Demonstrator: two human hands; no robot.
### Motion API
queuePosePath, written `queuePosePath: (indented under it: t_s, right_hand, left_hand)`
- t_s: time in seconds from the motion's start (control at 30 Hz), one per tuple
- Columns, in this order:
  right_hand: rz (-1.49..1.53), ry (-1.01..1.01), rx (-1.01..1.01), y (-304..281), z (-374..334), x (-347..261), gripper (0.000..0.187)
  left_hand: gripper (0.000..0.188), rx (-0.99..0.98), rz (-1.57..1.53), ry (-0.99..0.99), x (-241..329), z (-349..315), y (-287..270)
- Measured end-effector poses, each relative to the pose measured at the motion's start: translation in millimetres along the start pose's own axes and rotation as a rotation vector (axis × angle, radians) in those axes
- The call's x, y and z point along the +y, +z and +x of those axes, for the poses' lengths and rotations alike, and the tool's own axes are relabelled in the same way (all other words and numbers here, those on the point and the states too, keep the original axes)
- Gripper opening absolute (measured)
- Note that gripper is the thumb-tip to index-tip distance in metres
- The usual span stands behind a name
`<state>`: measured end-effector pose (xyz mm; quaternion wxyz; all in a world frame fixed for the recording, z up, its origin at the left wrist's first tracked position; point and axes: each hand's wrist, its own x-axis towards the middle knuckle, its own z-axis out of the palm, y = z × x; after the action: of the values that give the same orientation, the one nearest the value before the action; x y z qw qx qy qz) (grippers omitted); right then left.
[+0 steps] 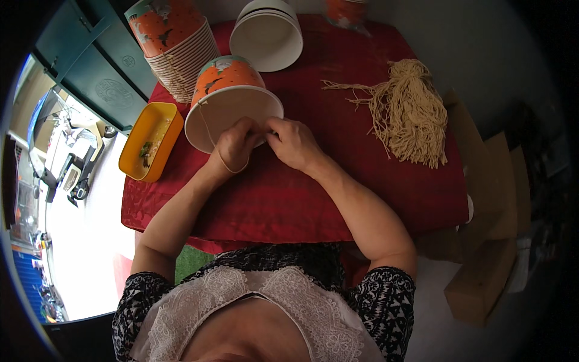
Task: Tying a thin string through pre-drilled holes in plastic buckets.
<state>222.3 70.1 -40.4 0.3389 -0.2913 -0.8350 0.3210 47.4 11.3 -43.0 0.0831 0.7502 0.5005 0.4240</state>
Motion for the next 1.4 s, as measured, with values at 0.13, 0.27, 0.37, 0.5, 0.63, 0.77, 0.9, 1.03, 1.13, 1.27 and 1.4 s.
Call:
queuePosePath:
  t_s: [0.13,0.27,0.37,0.5,0.63,0.77,0.9,1.03,1.13,1.27,1.4]
  right_hand:
    - [-0.005,-0.028,0.011,1.7,-0.2,-0.7,0.008]
    - [0.007,-0.042,-0.009,1.0,-0.5,-2.3,0.007]
    - [-0.025,-0.089,-0.037,0.3,-3.2,-1.0,0.007]
    - [-0.202,-0.253,-0.018,1.5,-6.5,-7.4,0.007]
    - [-0.355,-0.236,-0.008,6.0,-9.0,-11.8,0.007]
    - [-0.634,-0.337,0.034,8.1,-12.5,-21.5,0.004]
    - [-0.765,-0.514,0.147,14.7,-11.0,-30.1,0.005]
    - [-0.707,-0.604,0.184,12.4,-7.7,-34.4,0.008]
    - [-0.648,-0.504,0.139,11.8,-8.4,-27.8,0.002]
    - [-0.614,-0.523,0.155,8.4,-3.2,-22.1,0.003]
    - [-0.580,-0.498,0.131,6.1,-2.3,-19.2,0.003]
  left_hand:
    - [0.006,0.022,-0.084,-0.066,-3.6,0.7,-3.1]
    - [0.004,0.029,-0.083,-0.107,-5.4,1.2,-3.7]
    - [0.006,0.055,-0.020,-0.110,-6.2,0.7,-1.5]
    - [0.005,0.086,0.020,-0.182,-2.7,2.6,-1.4]
    - [0.007,0.098,0.060,-0.206,-5.7,2.0,0.2]
    - [0.008,0.112,0.129,-0.136,-8.5,2.3,-3.6]
    - [0.015,0.055,0.119,-0.180,-8.1,4.5,-11.9]
    - [0.015,0.002,0.062,-0.256,-7.6,7.1,-16.6]
    - [0.013,0.040,0.084,-0.221,-15.0,5.9,-14.6]
    - [0.017,-0.021,-0.075,-0.332,-10.0,8.6,-20.6]
    - [0.019,-0.074,-0.431,-0.537,2.6,11.8,-24.3]
